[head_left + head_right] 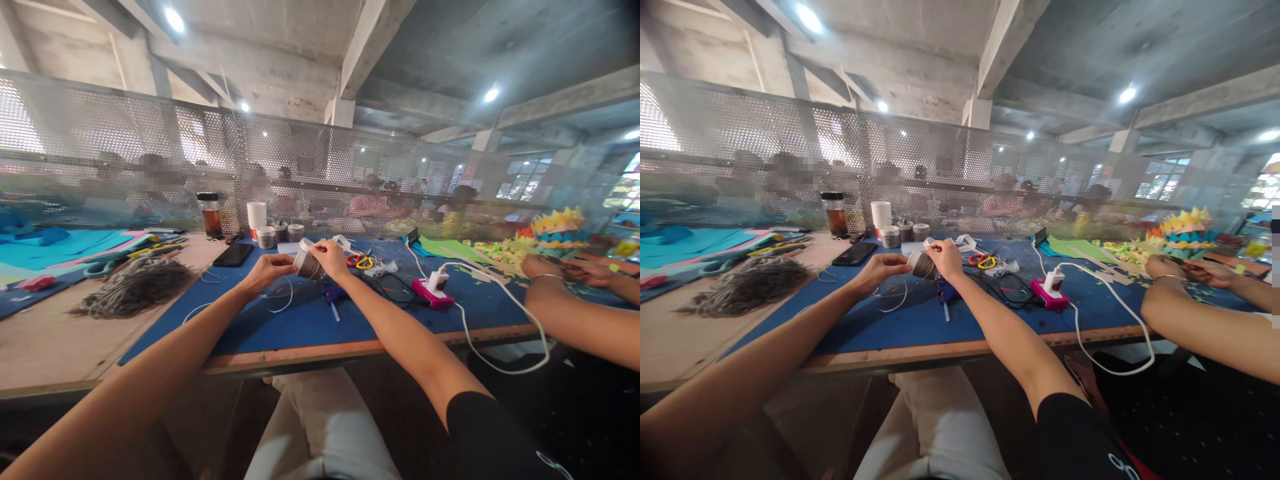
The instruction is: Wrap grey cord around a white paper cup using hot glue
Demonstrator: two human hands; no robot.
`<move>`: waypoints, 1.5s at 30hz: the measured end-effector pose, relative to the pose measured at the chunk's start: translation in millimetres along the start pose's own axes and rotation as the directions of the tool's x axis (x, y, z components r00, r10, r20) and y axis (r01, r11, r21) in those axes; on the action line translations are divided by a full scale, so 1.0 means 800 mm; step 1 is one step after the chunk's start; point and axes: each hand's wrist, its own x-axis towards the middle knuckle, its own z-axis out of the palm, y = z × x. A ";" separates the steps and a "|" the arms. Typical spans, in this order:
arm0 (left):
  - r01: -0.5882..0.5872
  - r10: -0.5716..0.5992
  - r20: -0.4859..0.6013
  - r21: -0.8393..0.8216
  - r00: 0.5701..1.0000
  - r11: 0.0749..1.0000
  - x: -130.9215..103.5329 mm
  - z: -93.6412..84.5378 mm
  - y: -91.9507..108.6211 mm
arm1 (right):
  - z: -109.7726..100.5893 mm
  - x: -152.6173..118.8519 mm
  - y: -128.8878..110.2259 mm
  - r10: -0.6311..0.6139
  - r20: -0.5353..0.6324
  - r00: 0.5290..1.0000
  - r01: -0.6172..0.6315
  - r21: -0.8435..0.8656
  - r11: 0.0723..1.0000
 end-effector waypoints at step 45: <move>0.071 -0.165 -0.171 -0.455 0.971 0.888 0.013 -0.027 -0.018 | -0.011 -0.029 -0.030 -0.505 0.120 0.855 0.513 -0.050 0.857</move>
